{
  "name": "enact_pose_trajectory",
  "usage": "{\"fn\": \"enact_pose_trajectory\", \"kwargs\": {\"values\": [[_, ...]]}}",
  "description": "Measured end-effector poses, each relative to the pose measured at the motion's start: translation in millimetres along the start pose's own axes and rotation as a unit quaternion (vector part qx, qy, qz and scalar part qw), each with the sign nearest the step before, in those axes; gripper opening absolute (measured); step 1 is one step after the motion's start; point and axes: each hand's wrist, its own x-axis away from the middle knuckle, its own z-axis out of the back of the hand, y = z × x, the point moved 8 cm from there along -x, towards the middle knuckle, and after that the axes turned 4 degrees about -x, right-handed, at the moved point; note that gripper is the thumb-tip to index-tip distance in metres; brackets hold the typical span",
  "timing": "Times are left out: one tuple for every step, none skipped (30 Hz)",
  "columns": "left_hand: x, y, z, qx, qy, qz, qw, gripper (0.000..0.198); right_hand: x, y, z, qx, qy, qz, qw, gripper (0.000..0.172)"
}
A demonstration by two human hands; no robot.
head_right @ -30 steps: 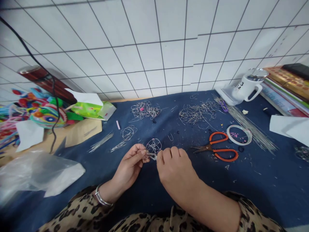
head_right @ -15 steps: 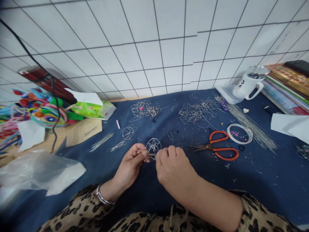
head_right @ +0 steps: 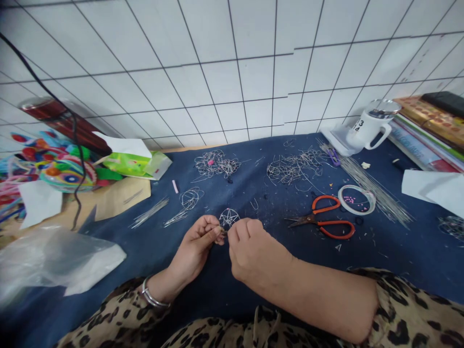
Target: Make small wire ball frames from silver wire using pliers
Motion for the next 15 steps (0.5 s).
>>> {"fn": "enact_pose_trajectory", "kwargs": {"values": [[0,0,0.4,0.006,0.003,0.005,1.0,0.01,0,4,-1,-0.012,-0.003,-0.014,1.0,0.021],[0,0,0.7,0.011,0.005,0.009,1.0,0.011,1,8,-3,-0.026,-0.008,-0.031,0.999,0.022],[1,0,0.8,0.015,0.007,0.013,1.0,0.011,2,12,-4,-0.038,-0.01,-0.051,0.998,0.022],[1,0,0.8,0.017,0.007,0.016,1.0,0.011,3,16,-6,-0.049,-0.016,-0.07,0.996,0.023],[1,-1,0.6,0.017,0.006,0.018,1.0,0.011,4,19,-8,-0.058,-0.02,-0.087,0.994,0.023],[1,-1,0.4,0.016,0.005,0.021,1.0,0.011,6,21,-10,-0.064,-0.023,-0.102,0.992,0.023],[1,-1,0.3,0.016,0.004,0.022,1.0,0.011,7,22,-12,-0.071,-0.027,-0.114,0.991,0.023],[1,-1,0.5,0.017,0.004,0.023,1.0,0.011,8,23,-13,-0.076,-0.029,-0.126,0.989,0.022],[1,-1,0.8,0.017,0.006,0.022,1.0,0.01,9,23,-14,-0.083,-0.031,-0.135,0.987,0.022],[0,-1,1.2,0.017,0.008,0.021,1.0,0.01,10,24,-14,-0.091,-0.032,-0.144,0.985,0.021],[0,0,1.5,0.017,0.009,0.02,1.0,0.01,11,24,-15,-0.099,-0.034,-0.154,0.983,0.021],[0,0,1.7,0.017,0.011,0.02,1.0,0.01,11,24,-16,-0.108,-0.037,-0.164,0.98,0.02],[0,0,1.8,0.016,0.012,0.019,1.0,0.01,12,25,-17,-0.117,-0.041,-0.175,0.977,0.019],[0,0,1.8,0.016,0.013,0.019,1.0,0.01,13,25,-18,-0.125,-0.045,-0.186,0.974,0.019],[0,0,1.7,0.017,0.014,0.019,1.0,0.01,14,26,-19,-0.133,-0.051,-0.196,0.97,0.018]]}}
